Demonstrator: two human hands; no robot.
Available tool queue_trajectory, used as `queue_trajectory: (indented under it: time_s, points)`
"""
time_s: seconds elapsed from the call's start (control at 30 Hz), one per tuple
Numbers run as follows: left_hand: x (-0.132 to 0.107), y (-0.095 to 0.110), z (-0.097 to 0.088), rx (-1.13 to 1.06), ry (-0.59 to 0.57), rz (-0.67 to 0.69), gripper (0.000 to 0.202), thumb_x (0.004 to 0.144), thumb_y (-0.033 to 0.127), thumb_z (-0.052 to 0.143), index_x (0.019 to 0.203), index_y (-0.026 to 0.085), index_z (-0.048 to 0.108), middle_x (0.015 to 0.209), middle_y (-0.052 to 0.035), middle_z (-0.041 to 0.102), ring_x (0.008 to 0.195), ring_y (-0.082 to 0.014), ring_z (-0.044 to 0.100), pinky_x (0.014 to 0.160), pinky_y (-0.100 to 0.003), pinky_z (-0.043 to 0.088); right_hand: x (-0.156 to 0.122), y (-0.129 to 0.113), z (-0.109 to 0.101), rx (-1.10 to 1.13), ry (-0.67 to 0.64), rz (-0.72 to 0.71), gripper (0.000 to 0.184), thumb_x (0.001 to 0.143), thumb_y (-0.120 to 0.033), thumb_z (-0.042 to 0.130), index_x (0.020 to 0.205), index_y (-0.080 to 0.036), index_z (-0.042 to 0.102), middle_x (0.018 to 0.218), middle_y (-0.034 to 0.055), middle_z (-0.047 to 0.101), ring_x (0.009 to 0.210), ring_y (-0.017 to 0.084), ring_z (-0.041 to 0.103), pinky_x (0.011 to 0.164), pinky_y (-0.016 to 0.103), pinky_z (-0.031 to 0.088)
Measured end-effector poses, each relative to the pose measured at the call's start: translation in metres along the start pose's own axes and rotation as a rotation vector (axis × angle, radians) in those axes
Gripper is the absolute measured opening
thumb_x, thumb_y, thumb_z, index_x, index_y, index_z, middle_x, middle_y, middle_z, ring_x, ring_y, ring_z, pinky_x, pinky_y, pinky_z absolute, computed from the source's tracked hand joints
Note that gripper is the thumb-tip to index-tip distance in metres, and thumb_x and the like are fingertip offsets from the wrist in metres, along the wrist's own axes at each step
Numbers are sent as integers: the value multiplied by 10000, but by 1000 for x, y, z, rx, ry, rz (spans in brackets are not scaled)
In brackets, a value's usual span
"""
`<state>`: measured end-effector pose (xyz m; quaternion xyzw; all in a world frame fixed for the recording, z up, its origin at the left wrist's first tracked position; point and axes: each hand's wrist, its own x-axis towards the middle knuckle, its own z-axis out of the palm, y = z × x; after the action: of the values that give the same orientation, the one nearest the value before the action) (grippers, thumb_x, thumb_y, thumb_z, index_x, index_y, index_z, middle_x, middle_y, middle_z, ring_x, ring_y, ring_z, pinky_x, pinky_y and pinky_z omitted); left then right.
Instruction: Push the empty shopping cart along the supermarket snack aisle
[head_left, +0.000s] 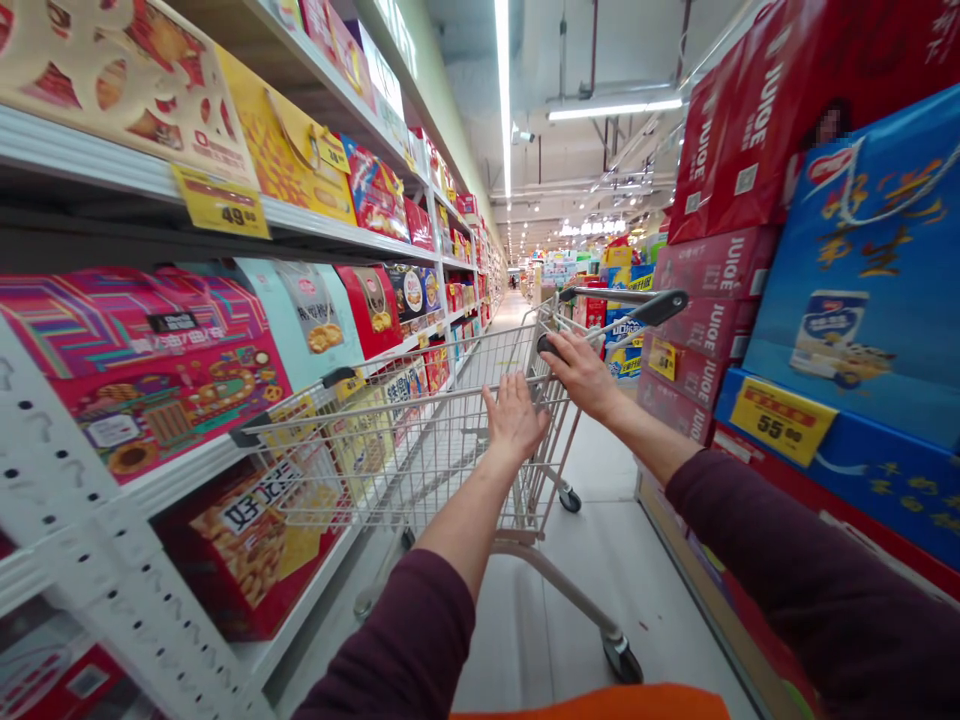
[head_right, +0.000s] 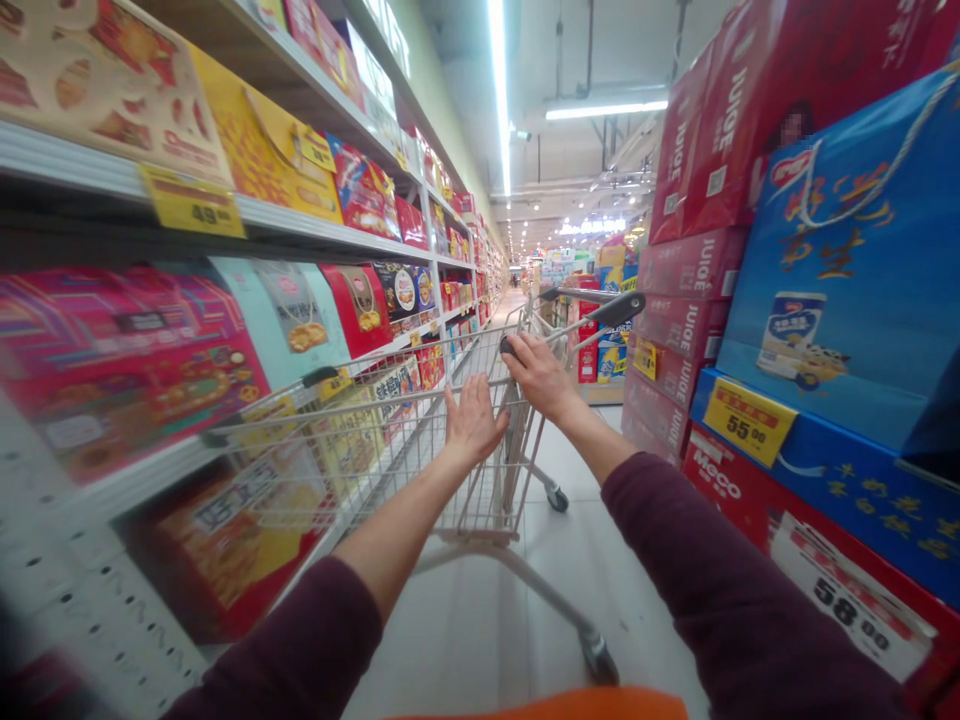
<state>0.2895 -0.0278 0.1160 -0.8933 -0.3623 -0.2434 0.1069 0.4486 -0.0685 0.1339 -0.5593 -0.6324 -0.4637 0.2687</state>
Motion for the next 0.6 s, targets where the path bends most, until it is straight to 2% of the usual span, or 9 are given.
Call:
queue_trajectory:
  time_s: [0.2,0.27,0.33,0.5,0.6]
  points:
    - [2,-1,0,-12,4,10,701,910,389,422,1482,25,244,1544,-189,336,1455,-279,262,1192,-553,138,3,35,-19,-21,96,139,355,943,-189,384,1163,-196,663,1373,122,538,1319,280,412,1109,508,359]
    - [2,1,1,-20,-4,10,695,911,386,419,1484,32,248,1551,-182,325,1458,-277,256,1195,-546,134,0,39,-21,-25,106,152,347,942,-199,393,1158,-201,664,1370,118,538,1313,281,416,1107,510,360]
    - [2,3,1,-28,-8,10,691,909,382,419,1484,36,252,1557,-175,316,1461,-278,247,1195,-546,135,-2,32,-16,-23,88,132,345,945,-198,389,1149,-195,667,1362,116,544,1303,278,427,1098,496,375]
    - [0,3,0,-27,0,6,686,903,369,432,1480,37,262,1547,-178,336,1453,-274,270,1194,-548,144,0,-4,4,-20,46,-9,338,938,-149,392,1102,-169,687,1317,116,587,1263,270,473,1073,470,419]
    - [0,-2,-1,-23,16,-1,676,907,368,425,1473,31,273,1538,-182,353,1450,-272,277,1194,-545,144,3,-10,7,-24,28,-59,328,926,-131,410,1077,-185,696,1301,104,601,1244,275,490,1058,486,434]
